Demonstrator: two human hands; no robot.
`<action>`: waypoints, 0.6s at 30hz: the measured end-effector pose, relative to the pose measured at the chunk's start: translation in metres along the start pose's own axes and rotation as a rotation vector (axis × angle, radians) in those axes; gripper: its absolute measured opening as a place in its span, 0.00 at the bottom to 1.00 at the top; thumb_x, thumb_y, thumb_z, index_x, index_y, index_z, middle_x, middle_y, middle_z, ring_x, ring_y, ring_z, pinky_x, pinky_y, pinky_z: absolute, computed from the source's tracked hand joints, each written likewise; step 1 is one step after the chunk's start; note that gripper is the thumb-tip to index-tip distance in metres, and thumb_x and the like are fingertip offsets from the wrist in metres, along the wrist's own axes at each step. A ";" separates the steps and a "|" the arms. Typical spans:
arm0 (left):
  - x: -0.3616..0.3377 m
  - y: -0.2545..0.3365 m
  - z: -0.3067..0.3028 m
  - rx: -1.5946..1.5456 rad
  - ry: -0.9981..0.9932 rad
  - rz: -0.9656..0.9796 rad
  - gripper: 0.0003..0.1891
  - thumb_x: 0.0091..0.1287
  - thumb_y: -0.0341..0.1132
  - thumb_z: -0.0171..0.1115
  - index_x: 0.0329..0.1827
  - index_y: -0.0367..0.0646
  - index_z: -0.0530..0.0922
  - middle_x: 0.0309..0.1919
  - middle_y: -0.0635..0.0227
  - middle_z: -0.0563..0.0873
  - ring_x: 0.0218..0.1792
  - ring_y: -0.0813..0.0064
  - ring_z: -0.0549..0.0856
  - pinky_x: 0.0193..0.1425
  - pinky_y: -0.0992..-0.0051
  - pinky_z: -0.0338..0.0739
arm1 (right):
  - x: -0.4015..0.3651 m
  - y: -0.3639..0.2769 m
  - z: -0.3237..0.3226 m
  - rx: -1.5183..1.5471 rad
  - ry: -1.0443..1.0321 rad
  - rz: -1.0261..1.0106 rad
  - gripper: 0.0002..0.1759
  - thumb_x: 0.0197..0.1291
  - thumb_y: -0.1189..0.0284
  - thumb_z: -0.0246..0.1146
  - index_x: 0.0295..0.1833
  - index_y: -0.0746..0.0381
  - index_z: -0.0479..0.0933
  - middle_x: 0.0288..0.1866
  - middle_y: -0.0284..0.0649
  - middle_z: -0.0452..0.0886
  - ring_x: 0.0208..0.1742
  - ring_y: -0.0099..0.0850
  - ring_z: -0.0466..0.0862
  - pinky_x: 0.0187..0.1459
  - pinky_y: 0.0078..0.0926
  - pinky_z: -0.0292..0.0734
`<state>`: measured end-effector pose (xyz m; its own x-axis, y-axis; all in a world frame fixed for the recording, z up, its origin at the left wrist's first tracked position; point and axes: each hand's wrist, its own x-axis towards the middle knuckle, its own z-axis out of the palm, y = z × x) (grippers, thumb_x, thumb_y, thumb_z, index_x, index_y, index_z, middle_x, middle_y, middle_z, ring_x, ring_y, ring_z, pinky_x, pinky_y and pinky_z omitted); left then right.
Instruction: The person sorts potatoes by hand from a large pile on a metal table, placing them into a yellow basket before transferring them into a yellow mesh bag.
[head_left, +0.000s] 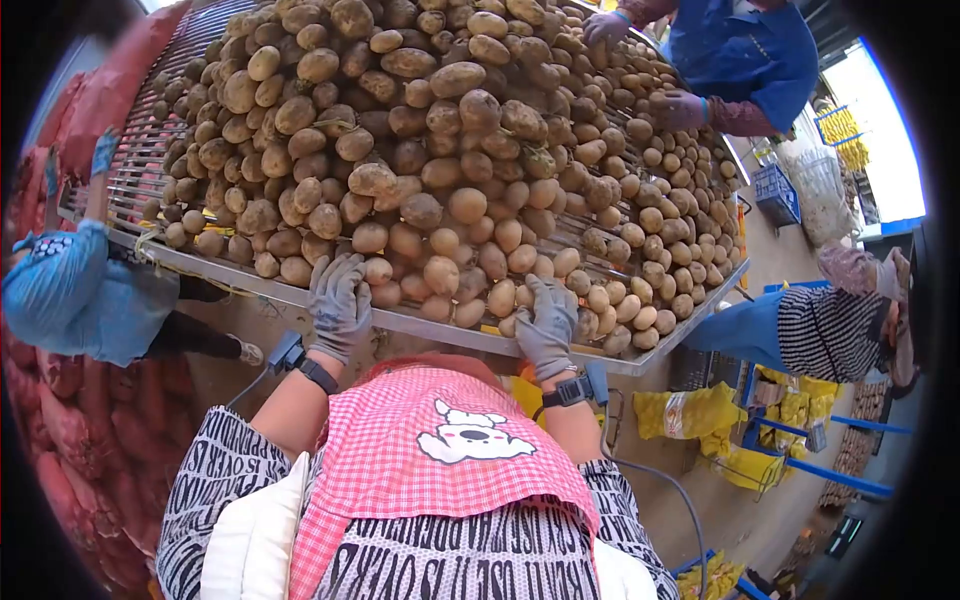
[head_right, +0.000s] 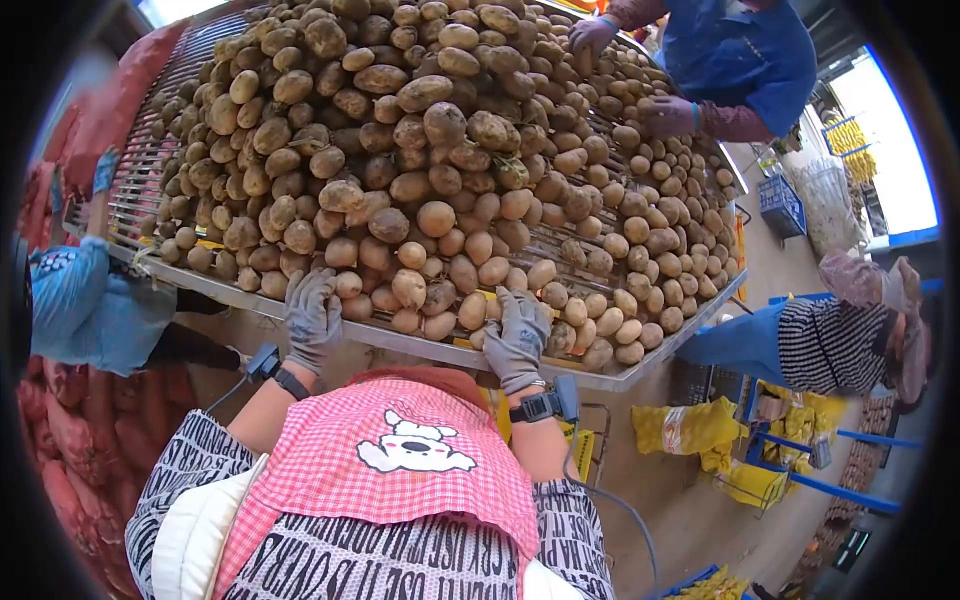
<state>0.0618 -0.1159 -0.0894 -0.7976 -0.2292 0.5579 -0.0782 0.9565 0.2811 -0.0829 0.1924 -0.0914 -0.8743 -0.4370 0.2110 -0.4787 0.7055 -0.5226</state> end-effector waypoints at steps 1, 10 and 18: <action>0.000 -0.001 0.001 0.012 -0.010 -0.002 0.12 0.67 0.32 0.60 0.53 0.45 0.76 0.56 0.60 0.85 0.60 0.53 0.82 0.72 0.48 0.68 | 0.002 -0.001 0.003 -0.045 -0.040 0.033 0.28 0.51 0.71 0.66 0.62 0.57 0.79 0.62 0.46 0.80 0.66 0.46 0.75 0.72 0.47 0.62; 0.005 0.004 -0.003 0.056 0.006 -0.057 0.10 0.62 0.32 0.63 0.45 0.44 0.75 0.49 0.57 0.84 0.55 0.51 0.83 0.68 0.49 0.72 | 0.007 0.020 -0.005 -0.077 -0.025 0.024 0.20 0.59 0.62 0.69 0.56 0.56 0.84 0.52 0.45 0.85 0.53 0.45 0.83 0.59 0.43 0.75; 0.021 -0.015 -0.022 -0.606 -0.258 -0.529 0.26 0.59 0.34 0.72 0.61 0.40 0.75 0.55 0.57 0.83 0.58 0.49 0.81 0.69 0.56 0.71 | 0.053 -0.008 -0.022 0.291 0.128 0.136 0.19 0.63 0.69 0.67 0.56 0.67 0.80 0.52 0.48 0.83 0.55 0.39 0.83 0.60 0.34 0.76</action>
<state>0.0596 -0.1393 -0.0648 -0.8637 -0.5005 0.0594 -0.2043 0.4554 0.8665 -0.1268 0.1760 -0.0584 -0.9404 -0.2631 0.2156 -0.3304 0.5560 -0.7627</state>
